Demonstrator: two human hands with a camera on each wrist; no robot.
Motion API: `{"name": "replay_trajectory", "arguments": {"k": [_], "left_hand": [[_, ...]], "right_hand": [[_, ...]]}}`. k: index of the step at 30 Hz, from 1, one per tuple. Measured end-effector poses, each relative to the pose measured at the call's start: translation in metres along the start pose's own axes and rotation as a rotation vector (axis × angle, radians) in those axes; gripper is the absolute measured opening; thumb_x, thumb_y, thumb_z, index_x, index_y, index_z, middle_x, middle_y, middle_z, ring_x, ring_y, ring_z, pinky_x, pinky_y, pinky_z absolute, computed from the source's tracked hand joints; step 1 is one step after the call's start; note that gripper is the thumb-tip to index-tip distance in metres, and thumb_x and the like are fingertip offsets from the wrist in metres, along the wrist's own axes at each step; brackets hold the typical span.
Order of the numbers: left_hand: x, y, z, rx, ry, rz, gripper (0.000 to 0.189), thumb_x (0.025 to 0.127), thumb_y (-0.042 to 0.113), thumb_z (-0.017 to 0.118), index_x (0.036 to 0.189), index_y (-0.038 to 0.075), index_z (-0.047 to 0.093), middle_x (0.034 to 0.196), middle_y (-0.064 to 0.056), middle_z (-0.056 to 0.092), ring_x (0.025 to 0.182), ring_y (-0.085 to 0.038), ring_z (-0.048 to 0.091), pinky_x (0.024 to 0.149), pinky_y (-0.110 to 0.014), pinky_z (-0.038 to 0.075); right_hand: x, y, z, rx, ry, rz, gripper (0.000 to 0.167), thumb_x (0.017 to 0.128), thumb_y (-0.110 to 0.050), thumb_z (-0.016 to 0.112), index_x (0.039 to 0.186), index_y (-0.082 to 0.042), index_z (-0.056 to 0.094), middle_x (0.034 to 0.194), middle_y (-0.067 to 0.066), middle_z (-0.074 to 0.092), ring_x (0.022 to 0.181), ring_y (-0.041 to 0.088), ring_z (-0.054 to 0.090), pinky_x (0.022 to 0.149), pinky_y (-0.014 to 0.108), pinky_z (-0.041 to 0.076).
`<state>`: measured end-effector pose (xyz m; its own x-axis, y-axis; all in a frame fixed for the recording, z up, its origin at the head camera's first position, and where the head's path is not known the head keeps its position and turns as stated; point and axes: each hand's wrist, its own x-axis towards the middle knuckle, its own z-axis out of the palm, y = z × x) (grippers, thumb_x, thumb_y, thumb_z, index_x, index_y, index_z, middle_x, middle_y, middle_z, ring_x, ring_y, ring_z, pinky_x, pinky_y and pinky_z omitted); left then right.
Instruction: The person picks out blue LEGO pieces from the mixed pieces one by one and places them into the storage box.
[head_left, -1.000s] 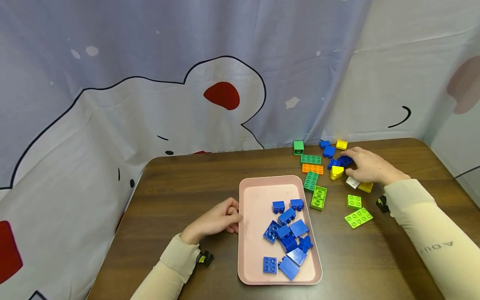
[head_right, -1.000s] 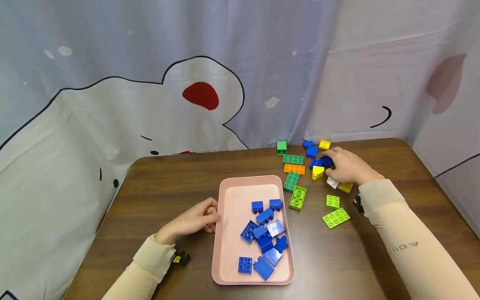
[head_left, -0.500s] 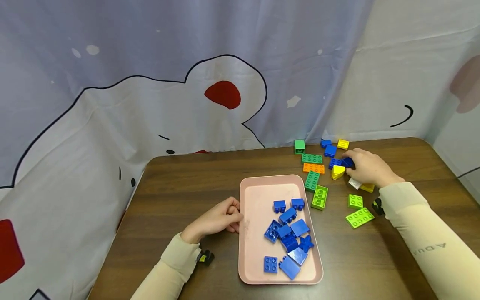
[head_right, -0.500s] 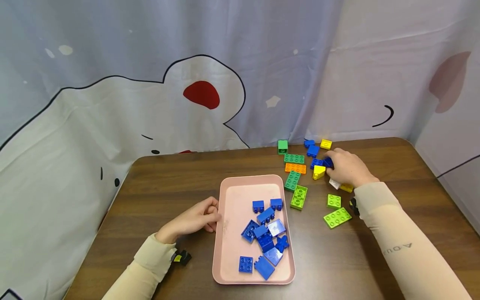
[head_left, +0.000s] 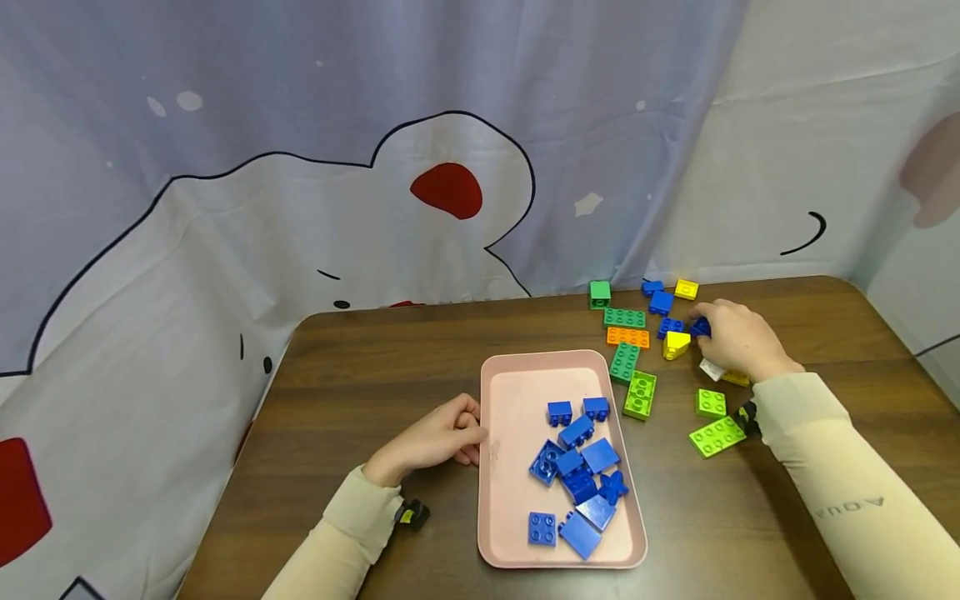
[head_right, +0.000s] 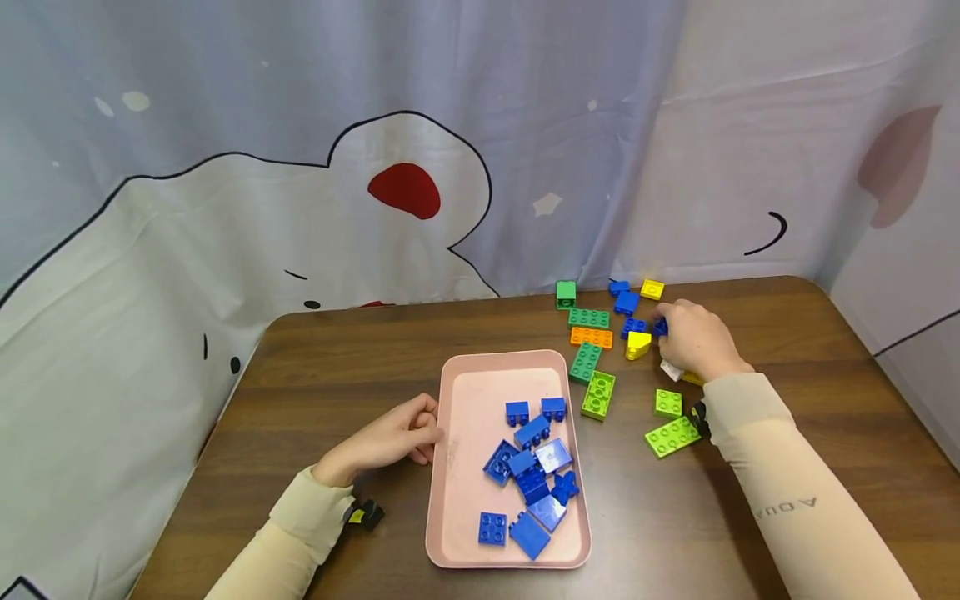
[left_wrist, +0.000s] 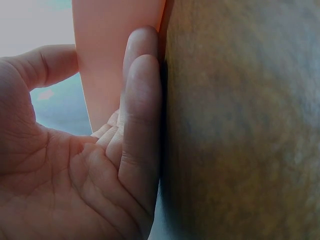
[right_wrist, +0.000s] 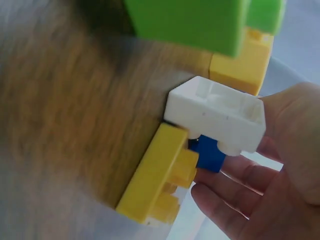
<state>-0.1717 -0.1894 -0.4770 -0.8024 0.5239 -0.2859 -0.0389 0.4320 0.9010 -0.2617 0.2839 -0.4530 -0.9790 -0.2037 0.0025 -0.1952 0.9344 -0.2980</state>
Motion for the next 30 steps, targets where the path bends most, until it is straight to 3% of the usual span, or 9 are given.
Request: {"name": "replay_trajectory", "arguments": {"k": [6, 11, 15, 23, 30], "left_hand": [[0.000, -0.002, 0.001, -0.003, -0.002, -0.010, 0.030, 0.100, 0.018, 0.062, 0.119, -0.001, 0.050, 0.086, -0.010, 0.070, 0.077, -0.021, 0.076, 0.070, -0.034, 0.062], [0.001, -0.002, 0.001, 0.003, 0.000, -0.008, 0.029, 0.100, 0.018, 0.062, 0.119, -0.001, 0.050, 0.086, -0.011, 0.069, 0.077, -0.020, 0.075, 0.069, -0.034, 0.062], [0.001, -0.001, 0.000, -0.003, 0.001, -0.003, 0.030, 0.100, 0.018, 0.062, 0.119, -0.002, 0.050, 0.086, -0.010, 0.069, 0.077, -0.020, 0.075, 0.069, -0.034, 0.062], [0.001, -0.002, 0.000, 0.001, -0.001, -0.003, 0.030, 0.100, 0.018, 0.062, 0.118, -0.002, 0.050, 0.086, -0.011, 0.069, 0.075, -0.019, 0.074, 0.069, -0.033, 0.062], [0.001, -0.002, 0.000, -0.002, -0.003, -0.010, 0.029, 0.099, 0.017, 0.062, 0.118, -0.001, 0.049, 0.084, -0.010, 0.068, 0.074, -0.019, 0.073, 0.069, -0.033, 0.062]], "right_hand": [[-0.008, -0.003, -0.002, 0.035, 0.034, 0.029, 0.044, 0.092, -0.008, 0.062, 0.135, 0.003, 0.061, 0.133, 0.034, 0.060, 0.109, 0.052, 0.061, 0.088, 0.066, 0.050], [-0.019, -0.013, -0.007, 0.048, 0.146, 0.035, 0.042, 0.093, -0.012, 0.065, 0.133, 0.001, 0.063, 0.132, 0.033, 0.059, 0.112, 0.055, 0.059, 0.092, 0.069, 0.047], [-0.029, -0.024, -0.009, 0.065, 0.213, 0.020, 0.041, 0.093, -0.014, 0.066, 0.132, -0.001, 0.064, 0.129, 0.030, 0.061, 0.106, 0.051, 0.062, 0.087, 0.067, 0.048], [-0.044, -0.050, -0.007, 0.035, 0.280, -0.063, 0.039, 0.089, -0.014, 0.073, 0.126, -0.004, 0.068, 0.113, 0.021, 0.068, 0.075, 0.028, 0.056, 0.066, 0.047, 0.048], [-0.052, -0.076, -0.006, 0.043, 0.260, -0.170, 0.037, 0.089, -0.013, 0.075, 0.125, -0.005, 0.069, 0.112, 0.015, 0.070, 0.082, 0.026, 0.063, 0.072, 0.049, 0.053]]}}
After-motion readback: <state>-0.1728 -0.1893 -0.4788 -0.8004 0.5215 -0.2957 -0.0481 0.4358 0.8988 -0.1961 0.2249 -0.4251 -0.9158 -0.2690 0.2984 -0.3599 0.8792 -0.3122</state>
